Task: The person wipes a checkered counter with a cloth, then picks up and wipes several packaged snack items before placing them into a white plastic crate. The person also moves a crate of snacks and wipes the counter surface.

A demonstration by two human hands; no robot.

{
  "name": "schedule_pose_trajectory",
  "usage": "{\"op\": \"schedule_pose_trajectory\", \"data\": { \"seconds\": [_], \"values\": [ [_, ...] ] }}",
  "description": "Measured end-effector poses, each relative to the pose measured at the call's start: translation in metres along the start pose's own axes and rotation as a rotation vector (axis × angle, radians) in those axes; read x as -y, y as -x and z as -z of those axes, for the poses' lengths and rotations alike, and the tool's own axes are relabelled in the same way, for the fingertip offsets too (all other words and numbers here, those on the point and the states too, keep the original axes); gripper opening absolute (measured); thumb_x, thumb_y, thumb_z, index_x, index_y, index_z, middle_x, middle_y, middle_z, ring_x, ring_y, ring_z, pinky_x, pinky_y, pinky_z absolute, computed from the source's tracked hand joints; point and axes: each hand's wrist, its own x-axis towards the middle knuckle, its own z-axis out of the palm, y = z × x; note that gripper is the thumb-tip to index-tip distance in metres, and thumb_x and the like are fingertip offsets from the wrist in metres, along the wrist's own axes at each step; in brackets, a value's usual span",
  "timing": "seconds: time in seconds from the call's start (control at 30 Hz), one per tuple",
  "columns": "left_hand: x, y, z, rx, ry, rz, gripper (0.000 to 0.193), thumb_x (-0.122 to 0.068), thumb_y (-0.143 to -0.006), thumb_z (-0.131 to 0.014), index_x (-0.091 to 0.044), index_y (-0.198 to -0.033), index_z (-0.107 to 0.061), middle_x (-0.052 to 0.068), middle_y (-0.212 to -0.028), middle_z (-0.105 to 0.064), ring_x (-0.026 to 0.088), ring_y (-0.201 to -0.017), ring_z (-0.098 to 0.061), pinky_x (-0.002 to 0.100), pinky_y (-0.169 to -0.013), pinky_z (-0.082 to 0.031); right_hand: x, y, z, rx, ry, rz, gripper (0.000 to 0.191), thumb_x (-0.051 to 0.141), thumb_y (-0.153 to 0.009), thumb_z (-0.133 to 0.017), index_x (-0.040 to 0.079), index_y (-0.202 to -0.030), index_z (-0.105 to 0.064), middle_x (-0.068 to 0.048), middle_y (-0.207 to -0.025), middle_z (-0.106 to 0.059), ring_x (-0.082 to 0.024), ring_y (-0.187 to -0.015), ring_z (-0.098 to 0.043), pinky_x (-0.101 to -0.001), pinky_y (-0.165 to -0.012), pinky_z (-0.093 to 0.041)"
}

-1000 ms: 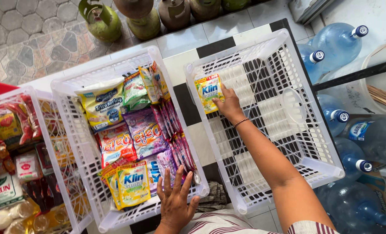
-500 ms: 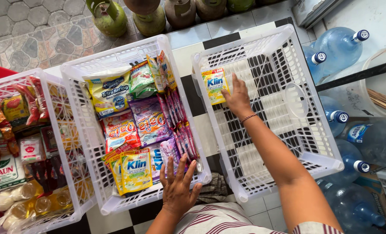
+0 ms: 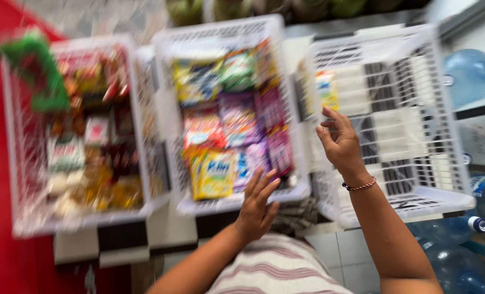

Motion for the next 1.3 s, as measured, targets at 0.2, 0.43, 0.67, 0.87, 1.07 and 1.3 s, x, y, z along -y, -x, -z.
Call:
{"op": "schedule_pose_trajectory", "data": {
  "seconds": [0.2,0.43,0.67,0.87,1.07,1.3],
  "values": [
    [-0.011,0.039,0.035,-0.039,0.054,-0.093,0.051,-0.010,-0.102,-0.062,-0.004,-0.150,-0.044,0.019,-0.158,-0.046,0.043,-0.154,-0.038,0.052,-0.128,-0.031,0.022,0.035,-0.115,0.362,0.039,0.078,0.040,0.012,-0.097,-0.070,0.009,-0.137,-0.065,-0.011,-0.121,-0.072,-0.020,-0.102,-0.072,-0.0318,-0.086,-0.059],
    [-0.002,0.067,0.083,-0.184,0.049,-0.043,0.053,-0.004,-0.100,-0.061,-0.002,-0.149,-0.043,0.023,-0.156,-0.047,0.043,-0.151,-0.042,0.052,-0.127,-0.033,0.042,0.033,-0.213,0.567,0.468,0.217,0.083,0.023,-0.077,-0.085,0.004,-0.147,-0.043,-0.020,-0.126,-0.061,-0.038,-0.113,-0.059,-0.0456,-0.094,-0.047],
    [0.021,0.077,0.120,-0.314,-0.024,0.003,0.060,-0.002,-0.099,-0.060,-0.003,-0.154,-0.035,0.022,-0.158,-0.043,0.039,-0.152,-0.041,0.047,-0.129,-0.033,0.058,0.051,-0.215,0.405,0.516,0.149,0.065,0.012,-0.074,-0.085,0.009,-0.132,-0.057,-0.013,-0.106,-0.061,-0.033,-0.100,-0.062,-0.0431,-0.088,-0.051],
    [0.034,0.059,0.145,-0.315,0.153,0.044,0.072,-0.005,-0.099,-0.060,-0.001,-0.160,-0.021,0.024,-0.165,-0.033,0.039,-0.155,-0.035,0.046,-0.129,-0.029,0.087,0.072,-0.178,0.385,0.315,0.174,0.017,0.011,-0.081,-0.083,0.008,-0.095,-0.073,-0.009,-0.103,-0.065,-0.029,-0.097,-0.067,-0.0390,-0.084,-0.055],
    [0.040,0.037,0.169,0.144,0.157,0.000,0.081,-0.014,-0.089,-0.073,-0.002,-0.157,-0.030,0.024,-0.157,-0.042,0.038,-0.148,-0.041,0.044,-0.122,-0.032,0.143,0.109,-0.151,0.365,0.148,0.297,0.015,0.007,-0.083,-0.082,0.010,-0.096,-0.074,-0.005,-0.104,-0.070,-0.024,-0.098,-0.071,-0.0329,-0.085,-0.058],
    [0.057,0.040,0.141,0.196,0.210,0.230,0.025,-0.011,-0.103,-0.063,-0.001,-0.124,-0.071,0.022,-0.121,-0.073,0.033,-0.118,-0.066,0.044,-0.102,-0.052,0.171,0.145,-0.120,0.111,-0.095,0.299,0.019,0.005,-0.091,-0.075,0.002,-0.109,-0.069,-0.006,-0.110,-0.068,-0.017,-0.103,-0.068,-0.0306,-0.088,-0.058]
  ]
}}
